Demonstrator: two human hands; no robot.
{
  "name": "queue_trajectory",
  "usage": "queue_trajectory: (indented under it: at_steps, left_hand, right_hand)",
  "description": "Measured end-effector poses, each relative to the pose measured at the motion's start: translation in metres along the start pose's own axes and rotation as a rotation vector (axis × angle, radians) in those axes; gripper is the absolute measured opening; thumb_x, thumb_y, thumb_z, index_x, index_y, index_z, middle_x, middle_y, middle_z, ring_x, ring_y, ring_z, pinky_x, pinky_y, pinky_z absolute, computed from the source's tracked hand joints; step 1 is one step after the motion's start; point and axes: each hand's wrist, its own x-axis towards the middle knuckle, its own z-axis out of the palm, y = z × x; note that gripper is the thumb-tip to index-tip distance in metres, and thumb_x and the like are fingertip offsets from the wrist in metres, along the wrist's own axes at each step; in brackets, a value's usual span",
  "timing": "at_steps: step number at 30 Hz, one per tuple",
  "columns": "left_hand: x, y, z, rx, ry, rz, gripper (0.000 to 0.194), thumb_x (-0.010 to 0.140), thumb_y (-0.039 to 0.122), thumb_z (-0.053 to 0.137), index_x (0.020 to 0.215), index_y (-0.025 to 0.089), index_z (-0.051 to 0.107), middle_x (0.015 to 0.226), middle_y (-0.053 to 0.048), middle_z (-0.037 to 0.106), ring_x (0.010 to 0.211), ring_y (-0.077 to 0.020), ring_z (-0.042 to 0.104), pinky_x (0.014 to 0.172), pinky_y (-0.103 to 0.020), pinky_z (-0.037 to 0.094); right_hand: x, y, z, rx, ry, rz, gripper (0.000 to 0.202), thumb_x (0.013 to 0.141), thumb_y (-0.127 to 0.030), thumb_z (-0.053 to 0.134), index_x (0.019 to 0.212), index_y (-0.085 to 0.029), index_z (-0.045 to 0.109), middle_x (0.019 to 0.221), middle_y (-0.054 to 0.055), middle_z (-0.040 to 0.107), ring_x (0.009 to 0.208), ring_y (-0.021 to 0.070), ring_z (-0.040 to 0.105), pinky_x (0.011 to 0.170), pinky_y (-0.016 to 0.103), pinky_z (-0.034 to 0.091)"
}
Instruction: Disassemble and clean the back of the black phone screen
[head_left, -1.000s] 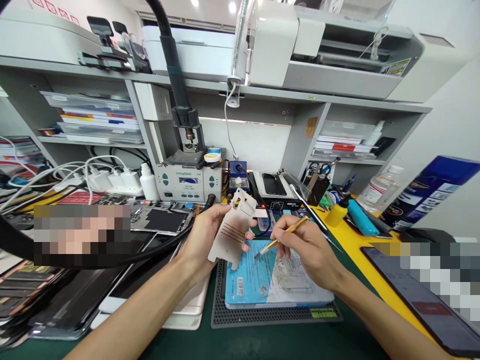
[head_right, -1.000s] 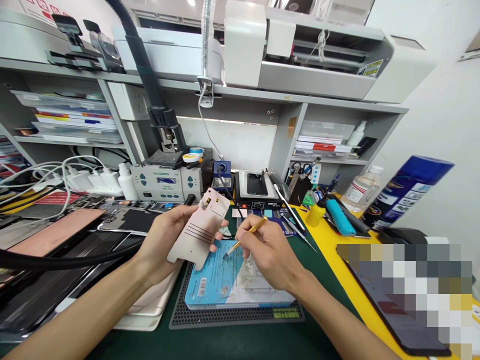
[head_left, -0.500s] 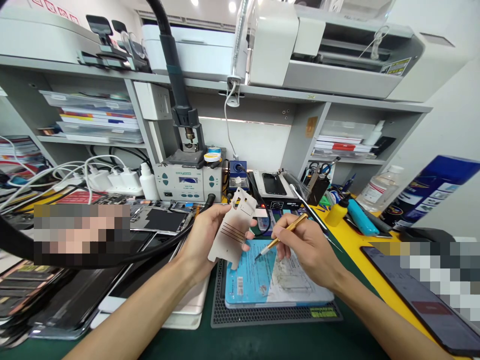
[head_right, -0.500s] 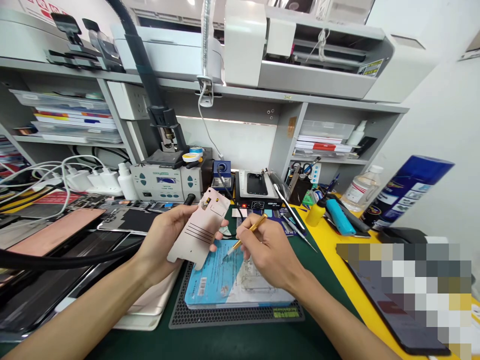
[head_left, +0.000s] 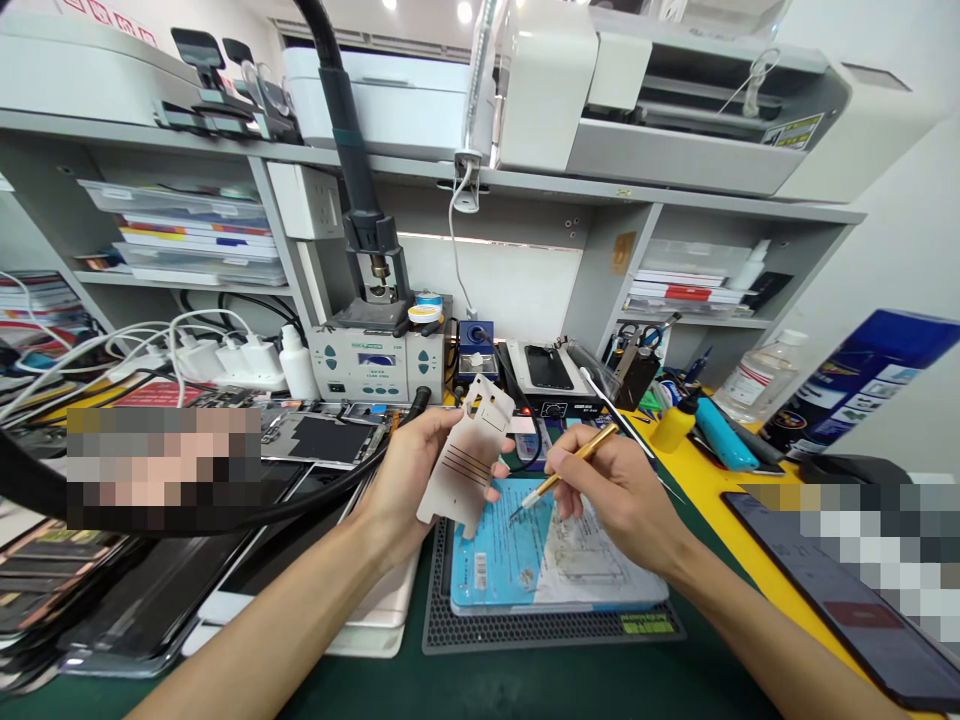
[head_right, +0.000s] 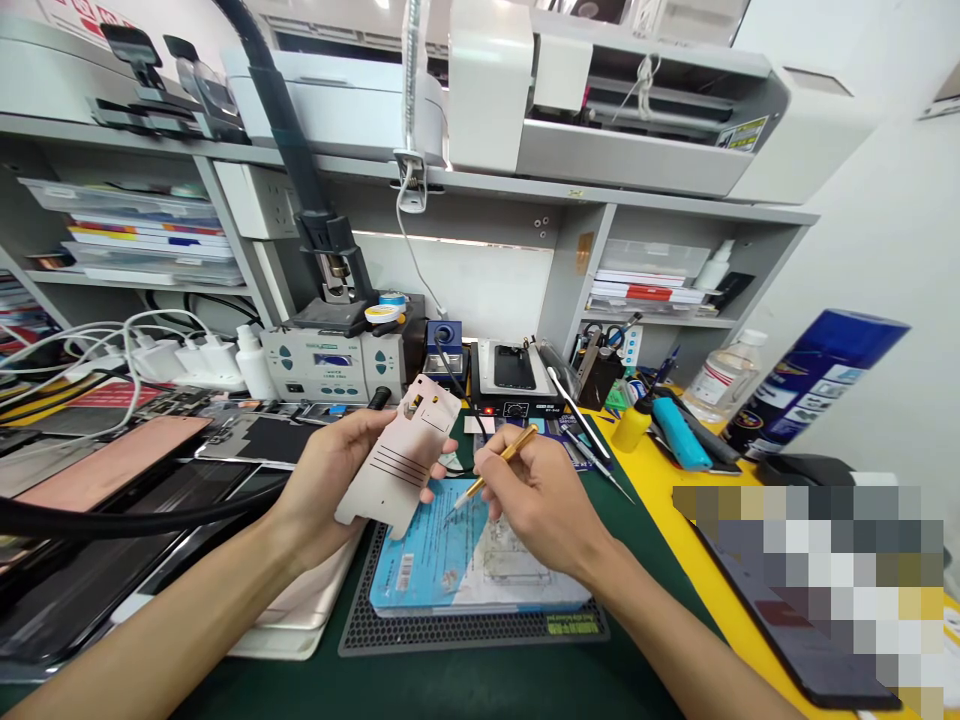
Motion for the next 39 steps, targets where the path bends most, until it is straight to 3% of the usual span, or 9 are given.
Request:
queue_trajectory:
  at_steps: [18,26,39]
  left_hand:
    - [0.0,-0.0003,0.0015,0.023,0.026,0.003,0.036,0.093,0.034,0.043,0.098,0.01,0.07,0.098,-0.018,0.074,0.067,-0.0246,0.069,0.062,-0.036,0.056]
    - [0.0011,-0.0004,0.0,0.041,0.011,-0.014,0.04,0.093,0.037,0.044,0.092,0.009,0.073,0.08,-0.015,0.071,0.073,-0.0263,0.069,0.066,-0.036,0.057]
    - [0.0002,-0.0017,0.0018,0.041,0.035,0.027,0.037,0.093,0.036,0.044,0.1,0.01,0.069,0.1,-0.019,0.073,0.07,-0.0259,0.067,0.062,-0.037,0.055]
  right_hand:
    - [-0.0003,0.0038,-0.0028,0.062,-0.058,0.013,0.02,0.092,-0.023,0.053,0.074,-0.02,0.058,0.058,-0.002,0.058,0.052,0.0155,0.056,0.052,0.029,0.045]
    - [-0.0005,0.0015,-0.0026,0.06,-0.03,0.004,0.021,0.092,-0.021,0.052,0.072,-0.019,0.058,0.059,-0.003,0.057,0.054,0.014,0.054,0.053,0.027,0.044]
    - [0.0008,0.0029,-0.0027,-0.004,0.018,-0.008,0.026,0.094,-0.024,0.052,0.07,-0.019,0.057,0.06,-0.002,0.057,0.054,0.0143,0.054,0.053,0.028,0.043]
